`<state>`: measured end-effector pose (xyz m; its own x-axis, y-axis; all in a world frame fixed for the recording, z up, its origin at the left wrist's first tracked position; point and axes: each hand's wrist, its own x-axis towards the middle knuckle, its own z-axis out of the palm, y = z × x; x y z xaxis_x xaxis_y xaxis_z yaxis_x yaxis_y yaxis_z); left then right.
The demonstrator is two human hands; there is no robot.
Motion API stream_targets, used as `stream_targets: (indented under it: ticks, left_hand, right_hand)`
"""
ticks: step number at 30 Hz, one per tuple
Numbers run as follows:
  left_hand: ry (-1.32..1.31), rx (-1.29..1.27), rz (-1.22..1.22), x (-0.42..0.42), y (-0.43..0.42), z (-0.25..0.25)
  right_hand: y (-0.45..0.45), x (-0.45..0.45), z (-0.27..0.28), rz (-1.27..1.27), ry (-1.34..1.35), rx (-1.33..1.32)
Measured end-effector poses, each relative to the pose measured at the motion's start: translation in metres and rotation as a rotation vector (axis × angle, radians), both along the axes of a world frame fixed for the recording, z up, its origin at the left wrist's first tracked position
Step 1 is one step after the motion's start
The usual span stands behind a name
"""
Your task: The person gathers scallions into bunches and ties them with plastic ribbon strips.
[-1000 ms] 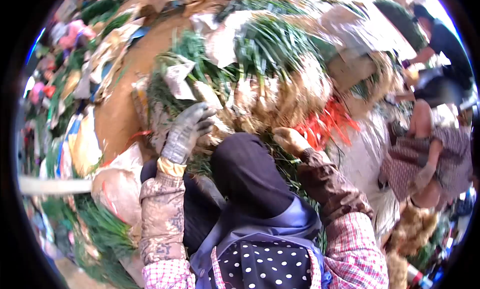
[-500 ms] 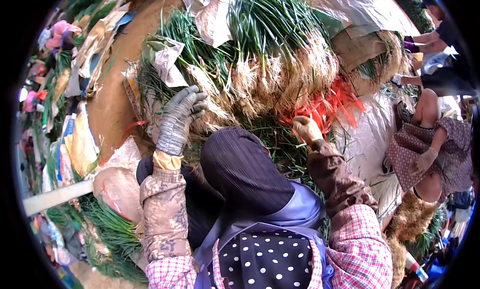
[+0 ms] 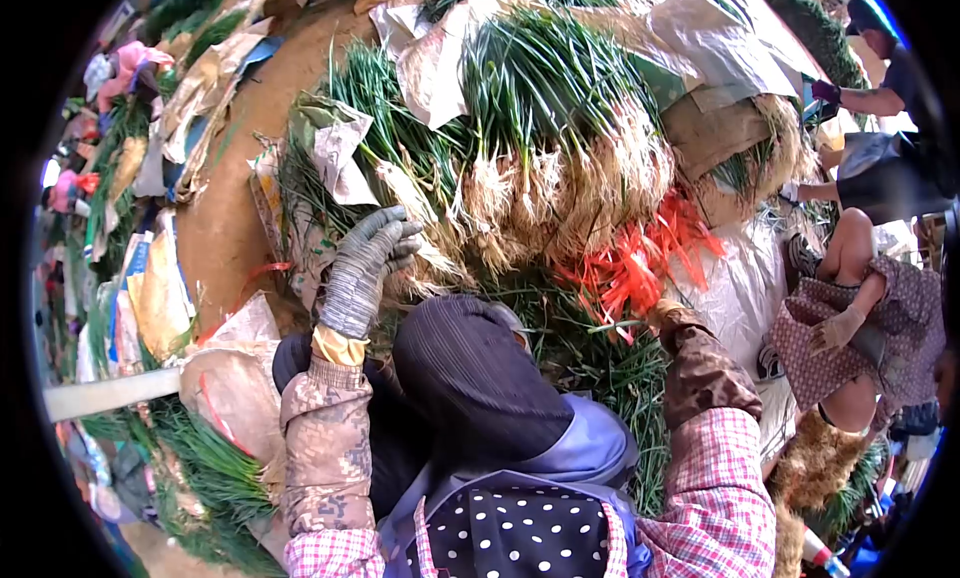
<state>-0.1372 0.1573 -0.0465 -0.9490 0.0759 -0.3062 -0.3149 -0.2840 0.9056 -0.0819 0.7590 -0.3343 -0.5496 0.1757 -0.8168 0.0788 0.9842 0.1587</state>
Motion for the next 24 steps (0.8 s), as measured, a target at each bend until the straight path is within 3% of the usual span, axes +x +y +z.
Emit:
stream_targets:
  ticks: [2, 3, 4, 5, 7, 8, 11, 15, 17, 18, 20, 24]
  left_hand:
    - [-0.003, -0.019, -0.011, -0.002, 0.005, 0.002]
    - [-0.006, -0.020, -0.018, -0.003, 0.008, 0.001]
    - [-0.010, -0.023, -0.025, -0.004, 0.010, 0.001]
    - [-0.041, -0.024, -0.015, -0.004, 0.014, 0.002]
    - [-0.070, -0.034, -0.016, -0.008, 0.021, -0.003]
    - [-0.088, -0.035, -0.016, -0.012, 0.023, -0.010]
    - [-0.110, -0.037, -0.033, -0.017, 0.031, -0.016]
    - [-0.146, -0.076, -0.051, -0.023, 0.046, -0.018]
    - [-0.148, -0.029, -0.083, -0.027, 0.049, -0.022]
    - [-0.201, -0.142, -0.092, -0.029, 0.053, -0.021]
    - [-0.202, -0.151, -0.116, -0.031, 0.059, -0.031]
    - [-0.225, -0.229, -0.289, -0.032, 0.081, -0.034]
  right_hand:
    - [-0.031, -0.025, 0.024, 0.066, -0.020, 0.112]
    - [-0.009, -0.048, -0.019, 0.673, -0.175, 0.082]
    - [-0.048, -0.061, 0.023, 0.719, 0.106, 0.155]
    - [-0.118, -0.067, 0.144, 0.093, 0.663, -0.324]
    - [-0.143, -0.108, 0.142, 0.031, 1.153, -0.583]
    - [-0.163, -0.133, 0.164, 0.005, 1.085, -0.456]
    - [-0.194, -0.195, 0.200, 0.160, 1.228, -0.238]
    - [-0.204, -0.241, 0.199, 0.117, 1.213, -0.254]
    - [-0.210, -0.236, 0.202, 0.024, 1.080, -0.236]
    - [-0.215, -0.235, 0.203, -0.241, 0.959, -0.358]
    - [-0.241, -0.204, 0.220, -0.263, 0.894, -0.271]
    - [-0.279, -0.114, 0.200, -0.388, 1.057, -0.991]
